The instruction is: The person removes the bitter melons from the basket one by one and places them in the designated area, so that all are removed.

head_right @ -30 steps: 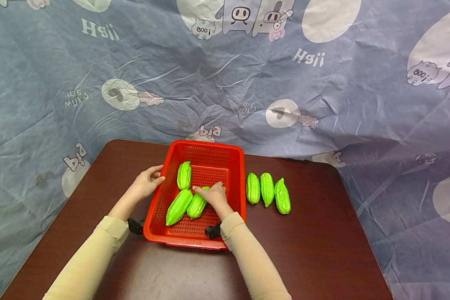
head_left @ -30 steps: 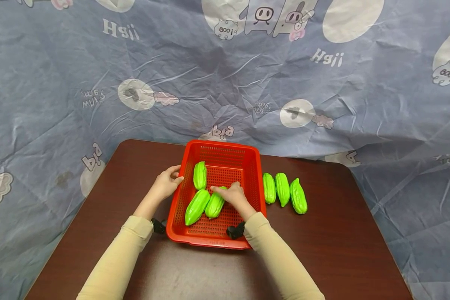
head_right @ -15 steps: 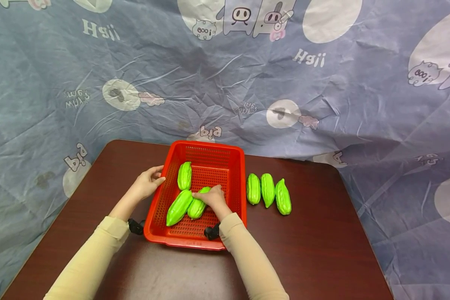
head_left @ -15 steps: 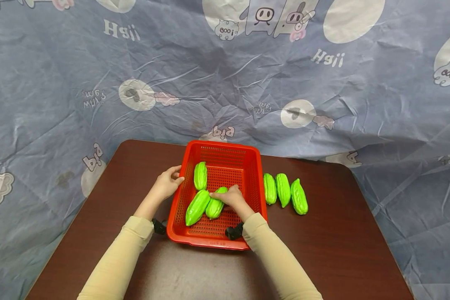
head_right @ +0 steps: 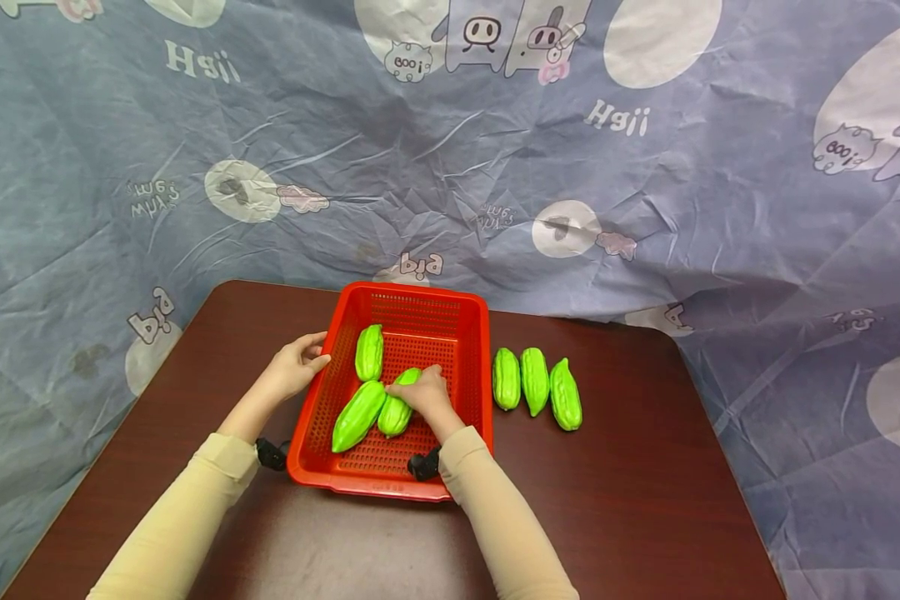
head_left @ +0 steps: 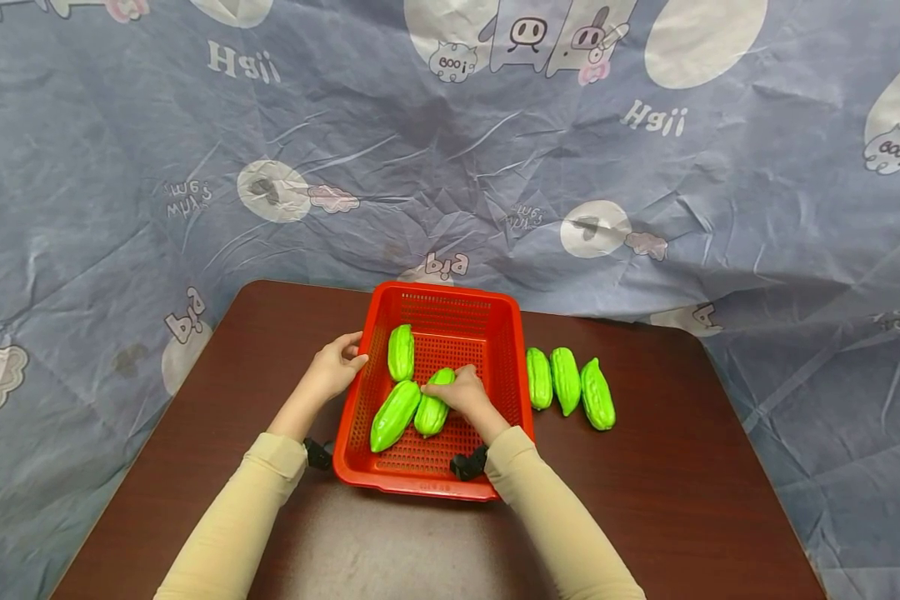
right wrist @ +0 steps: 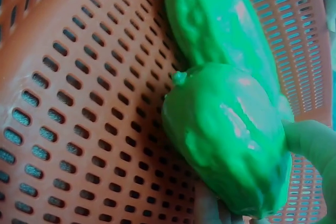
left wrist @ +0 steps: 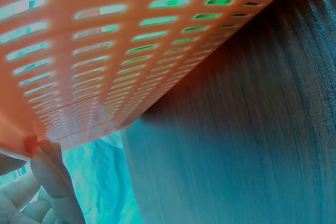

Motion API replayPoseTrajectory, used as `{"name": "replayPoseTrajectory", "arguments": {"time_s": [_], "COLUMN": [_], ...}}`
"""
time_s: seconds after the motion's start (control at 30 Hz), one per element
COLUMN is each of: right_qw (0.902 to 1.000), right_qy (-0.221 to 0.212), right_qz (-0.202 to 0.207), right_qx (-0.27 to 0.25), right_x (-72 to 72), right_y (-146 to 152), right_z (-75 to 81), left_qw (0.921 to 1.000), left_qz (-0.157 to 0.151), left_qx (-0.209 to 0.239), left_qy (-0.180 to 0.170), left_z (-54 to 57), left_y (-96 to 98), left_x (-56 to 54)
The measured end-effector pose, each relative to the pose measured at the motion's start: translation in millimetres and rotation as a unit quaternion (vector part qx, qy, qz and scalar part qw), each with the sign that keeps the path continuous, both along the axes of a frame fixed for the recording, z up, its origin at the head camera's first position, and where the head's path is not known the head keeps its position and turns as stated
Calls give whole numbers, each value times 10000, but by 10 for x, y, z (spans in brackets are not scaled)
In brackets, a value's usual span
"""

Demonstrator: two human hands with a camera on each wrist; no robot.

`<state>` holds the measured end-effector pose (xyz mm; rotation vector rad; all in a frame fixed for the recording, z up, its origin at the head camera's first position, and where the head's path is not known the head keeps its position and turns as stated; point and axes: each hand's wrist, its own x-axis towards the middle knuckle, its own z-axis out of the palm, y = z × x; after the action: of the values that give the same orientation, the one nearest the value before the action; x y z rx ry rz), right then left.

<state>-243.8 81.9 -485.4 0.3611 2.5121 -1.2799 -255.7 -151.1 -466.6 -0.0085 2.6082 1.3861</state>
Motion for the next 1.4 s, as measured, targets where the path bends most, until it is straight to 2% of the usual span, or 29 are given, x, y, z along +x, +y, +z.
{"name": "replayPoseTrajectory", "arguments": {"time_s": [0.4, 0.8, 1.4], "right_qw": [9977, 9909, 9745], "right_qy": [674, 1315, 2107], "right_qz": [-68, -271, -716], "right_qx": [67, -110, -293], "right_x": [-67, -95, -38], "right_y": [29, 121, 563], "right_z": [177, 506, 880], "left_qw": [10000, 10000, 10000], "left_qz": [6, 11, 15], "left_qx": [16, -17, -43], "left_qy": [-20, 25, -6], "left_z": [13, 9, 18], "left_y": [8, 17, 22], "left_x": [10, 12, 17]}}
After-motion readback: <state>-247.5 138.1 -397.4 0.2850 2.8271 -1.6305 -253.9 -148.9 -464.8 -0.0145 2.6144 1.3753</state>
